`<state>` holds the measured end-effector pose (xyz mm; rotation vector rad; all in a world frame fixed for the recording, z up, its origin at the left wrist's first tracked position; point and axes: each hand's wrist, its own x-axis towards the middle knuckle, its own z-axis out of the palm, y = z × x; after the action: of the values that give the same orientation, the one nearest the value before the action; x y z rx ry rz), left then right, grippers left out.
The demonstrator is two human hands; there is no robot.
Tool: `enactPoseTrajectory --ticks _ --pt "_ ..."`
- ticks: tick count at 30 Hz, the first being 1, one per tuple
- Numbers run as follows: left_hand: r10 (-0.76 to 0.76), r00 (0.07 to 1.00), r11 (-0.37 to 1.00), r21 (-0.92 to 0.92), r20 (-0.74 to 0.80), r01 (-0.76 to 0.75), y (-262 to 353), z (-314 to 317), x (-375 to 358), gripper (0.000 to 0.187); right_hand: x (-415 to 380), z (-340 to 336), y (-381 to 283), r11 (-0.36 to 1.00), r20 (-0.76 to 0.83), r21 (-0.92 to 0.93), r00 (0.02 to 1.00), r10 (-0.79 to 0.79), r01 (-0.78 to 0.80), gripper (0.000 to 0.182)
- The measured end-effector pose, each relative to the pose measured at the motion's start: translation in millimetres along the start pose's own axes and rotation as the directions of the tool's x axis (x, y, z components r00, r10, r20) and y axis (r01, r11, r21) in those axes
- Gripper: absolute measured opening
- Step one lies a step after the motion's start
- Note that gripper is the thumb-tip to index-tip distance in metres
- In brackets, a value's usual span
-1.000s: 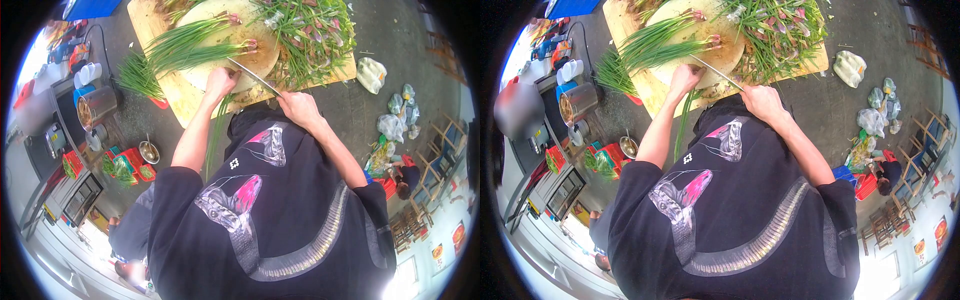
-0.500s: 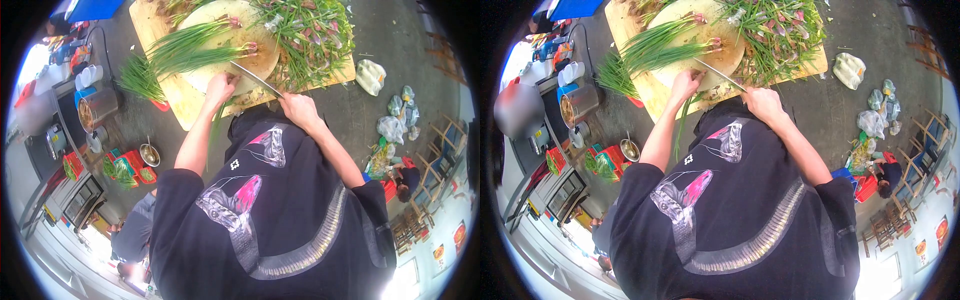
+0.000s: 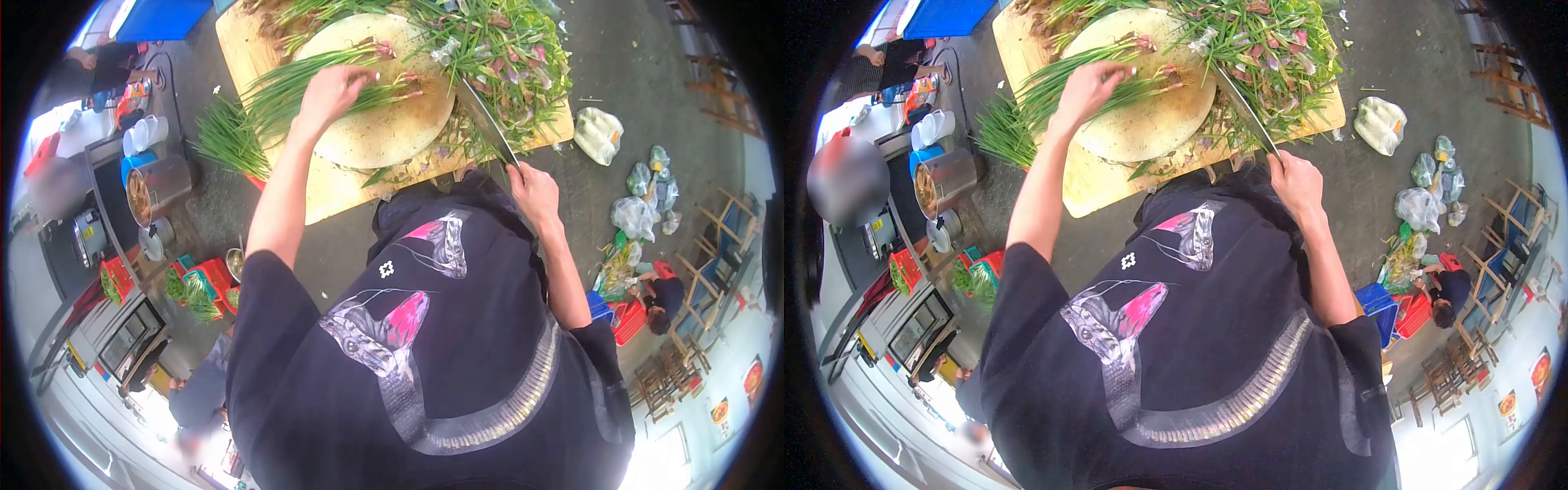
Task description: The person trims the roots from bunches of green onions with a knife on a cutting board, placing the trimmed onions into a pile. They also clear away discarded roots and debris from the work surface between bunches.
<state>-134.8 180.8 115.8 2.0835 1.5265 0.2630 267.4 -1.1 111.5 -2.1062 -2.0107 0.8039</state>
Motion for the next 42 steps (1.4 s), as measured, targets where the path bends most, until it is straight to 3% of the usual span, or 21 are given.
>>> enactPoseTrajectory --ticks 3,6,9,11,14,17,26,29,30,34,36,40,42 --pt "0.19 0.957 0.979 0.117 -0.218 -0.167 -10.9 6.6 48.4 0.026 -7.2 6.3 -6.5 1.0 -0.05 0.027 0.999 0.014 -0.013 0.029" --pt "0.238 0.883 0.964 0.209 -0.405 -0.164 -31.6 39.5 70.3 0.025 -13.4 6.4 -17.5 0.996 -0.088 0.082 0.995 0.046 -0.039 0.028" --pt "0.198 0.855 0.978 0.037 -0.48 -0.206 18.4 38.5 39.8 0.025 -21.5 8.1 -13.8 0.991 -0.13 0.121 0.988 0.078 -0.063 0.028" --pt "0.12 0.926 0.974 -0.136 -0.357 -0.179 25.2 64.9 10.2 0.025 -28.5 12.3 -6.6 0.986 -0.135 0.142 0.985 0.11 -0.091 0.028" --pt "0.058 0.973 0.997 -0.042 -0.225 -0.069 29.9 94.6 -22.5 0.023 -24.8 5.2 -5.7 0.985 -0.116 0.144 0.987 0.115 -0.098 0.028" --pt "0.052 0.972 0.997 0.062 -0.23 -0.039 21.5 108.7 -27.2 0.021 -26.4 -0.1 -2.5 0.99 -0.118 0.13 0.99 0.073 -0.058 0.027" --pt "0.032 0.916 0.977 -0.18 -0.401 -0.113 29.6 85.8 -52.5 0.015 -4.6 -9.4 -15.4 0.976 -0.005 0.218 1.0 -0.025 0.026 0.027" --pt "-0.116 0.945 0.956 -0.291 -0.305 0.024 29.4 67.0 -63.9 0.016 11.4 4.6 -25.5 0.976 0.037 0.188 0.992 -0.123 0.114 0.03" --pt "-0.078 0.942 0.967 -0.255 -0.326 -0.008 16.2 73.4 -64.3 0.02 17.8 10.2 -30.6 0.973 0.042 0.171 0.986 -0.162 0.153 0.031" --pt "-0.26 0.958 0.898 -0.393 -0.119 0.195 13.2 70.8 -73.0 0.026 38.8 26.0 -53.6 0.973 0.208 0.202 0.967 -0.15 0.107 0.034" --pt "-0.308 0.952 0.864 -0.416 0.009 0.283 4.4 78.0 -76.9 0.028 39.5 31.5 -58.4 0.971 0.223 0.233 0.97 -0.101 0.048 0.034" --pt "-0.328 0.94 0.8 -0.5 0.095 0.331 1.2 85.7 -80.4 0.029 34.8 35.3 -49.7 0.928 0.185 0.368 0.983 -0.01 -0.06 0.035" --pt "-0.377 0.913 0.738 -0.544 0.158 0.399 8.1 85.6 -81.3 0.03 29.8 25.3 -40.7 0.955 0.171 0.282 0.984 0.046 -0.094 0.036"
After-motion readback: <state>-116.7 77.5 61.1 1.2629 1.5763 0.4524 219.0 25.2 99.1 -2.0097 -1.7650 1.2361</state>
